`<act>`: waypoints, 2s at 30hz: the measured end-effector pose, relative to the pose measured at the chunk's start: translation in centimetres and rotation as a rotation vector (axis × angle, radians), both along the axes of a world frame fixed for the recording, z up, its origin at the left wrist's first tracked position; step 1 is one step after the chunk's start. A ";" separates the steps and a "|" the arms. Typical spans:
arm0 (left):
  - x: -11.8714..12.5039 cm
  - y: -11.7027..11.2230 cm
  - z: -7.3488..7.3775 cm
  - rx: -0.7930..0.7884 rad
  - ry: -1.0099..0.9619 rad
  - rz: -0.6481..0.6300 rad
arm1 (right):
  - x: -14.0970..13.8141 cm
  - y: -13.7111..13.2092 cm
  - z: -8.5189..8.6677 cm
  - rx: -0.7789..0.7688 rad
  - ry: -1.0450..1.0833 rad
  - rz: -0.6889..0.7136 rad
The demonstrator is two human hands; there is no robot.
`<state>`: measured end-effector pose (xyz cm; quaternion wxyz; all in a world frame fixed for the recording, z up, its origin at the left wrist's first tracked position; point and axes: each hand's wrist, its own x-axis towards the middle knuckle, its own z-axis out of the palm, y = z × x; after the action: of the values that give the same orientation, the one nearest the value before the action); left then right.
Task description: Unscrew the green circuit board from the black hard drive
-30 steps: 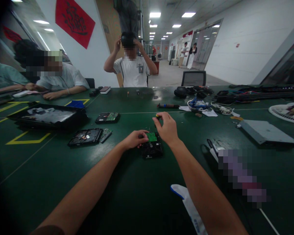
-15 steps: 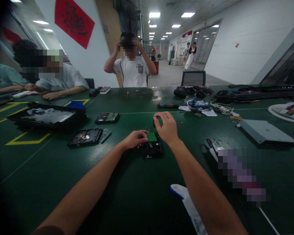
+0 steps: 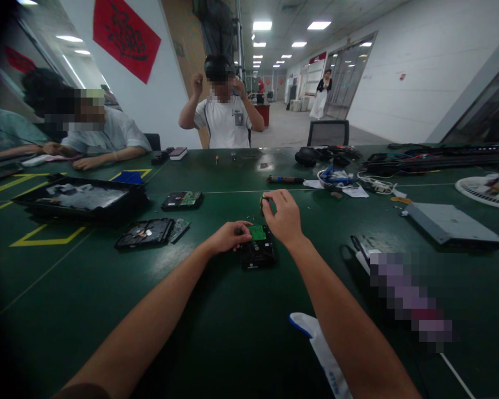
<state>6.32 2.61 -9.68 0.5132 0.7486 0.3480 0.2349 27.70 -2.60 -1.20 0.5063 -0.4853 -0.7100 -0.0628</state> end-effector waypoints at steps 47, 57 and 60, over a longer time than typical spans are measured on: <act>0.1 0.1 -0.6 0.016 -0.031 -0.009 | 0.1 -0.7 2.7 -0.224 -0.200 -0.065; 0.2 -0.4 0.1 0.001 0.002 0.006 | 0.1 -1.2 2.9 -0.252 -0.250 -0.044; 0.2 -0.5 0.2 -0.004 0.024 0.010 | 0.7 -1.0 3.0 -0.272 -0.253 -0.045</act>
<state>6.56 2.14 -9.51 0.5093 0.7485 0.3584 0.2279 28.44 -3.58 1.84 0.3414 -0.5532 -0.7589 -0.0380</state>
